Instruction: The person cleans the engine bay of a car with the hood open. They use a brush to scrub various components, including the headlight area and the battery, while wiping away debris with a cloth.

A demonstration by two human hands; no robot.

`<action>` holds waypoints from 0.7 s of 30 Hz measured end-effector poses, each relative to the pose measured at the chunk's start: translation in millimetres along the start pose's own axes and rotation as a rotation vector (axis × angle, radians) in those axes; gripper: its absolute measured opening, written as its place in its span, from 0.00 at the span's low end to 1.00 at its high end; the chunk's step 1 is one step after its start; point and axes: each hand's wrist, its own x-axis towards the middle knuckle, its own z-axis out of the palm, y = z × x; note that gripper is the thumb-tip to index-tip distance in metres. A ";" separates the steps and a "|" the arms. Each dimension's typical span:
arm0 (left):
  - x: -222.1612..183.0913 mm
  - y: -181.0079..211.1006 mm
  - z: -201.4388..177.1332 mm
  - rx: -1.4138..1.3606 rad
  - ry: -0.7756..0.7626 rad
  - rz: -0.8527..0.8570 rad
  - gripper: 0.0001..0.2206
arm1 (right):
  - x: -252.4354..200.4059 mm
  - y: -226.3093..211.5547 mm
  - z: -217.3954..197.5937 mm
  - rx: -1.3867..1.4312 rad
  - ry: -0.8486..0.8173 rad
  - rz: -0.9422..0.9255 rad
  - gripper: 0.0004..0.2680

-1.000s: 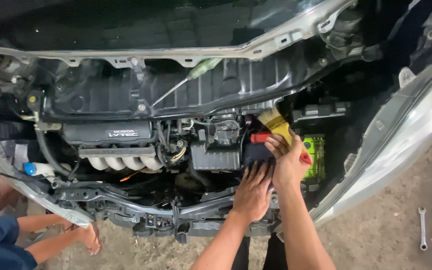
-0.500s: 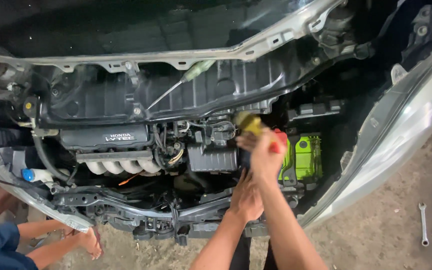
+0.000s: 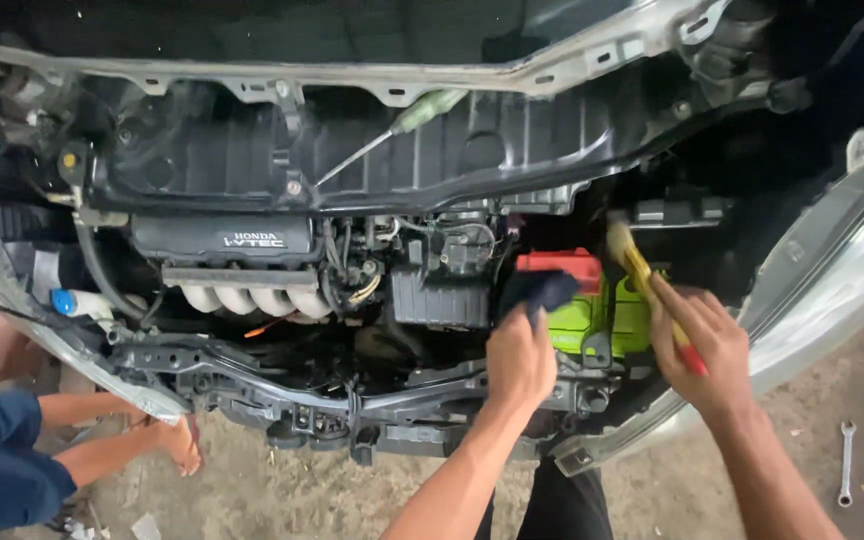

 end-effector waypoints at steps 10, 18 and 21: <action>135.6 65.1 48.7 -1.525 0.534 -0.702 0.14 | -36.0 32.5 12.7 -0.390 -0.048 -0.271 0.16; 150.1 92.1 113.8 -1.037 0.612 -0.477 0.28 | -36.1 35.3 14.2 -0.407 -0.072 -0.295 0.15; 106.1 132.6 49.0 -1.414 0.474 -0.691 0.16 | -30.6 28.7 12.5 -0.423 -0.043 -0.291 0.14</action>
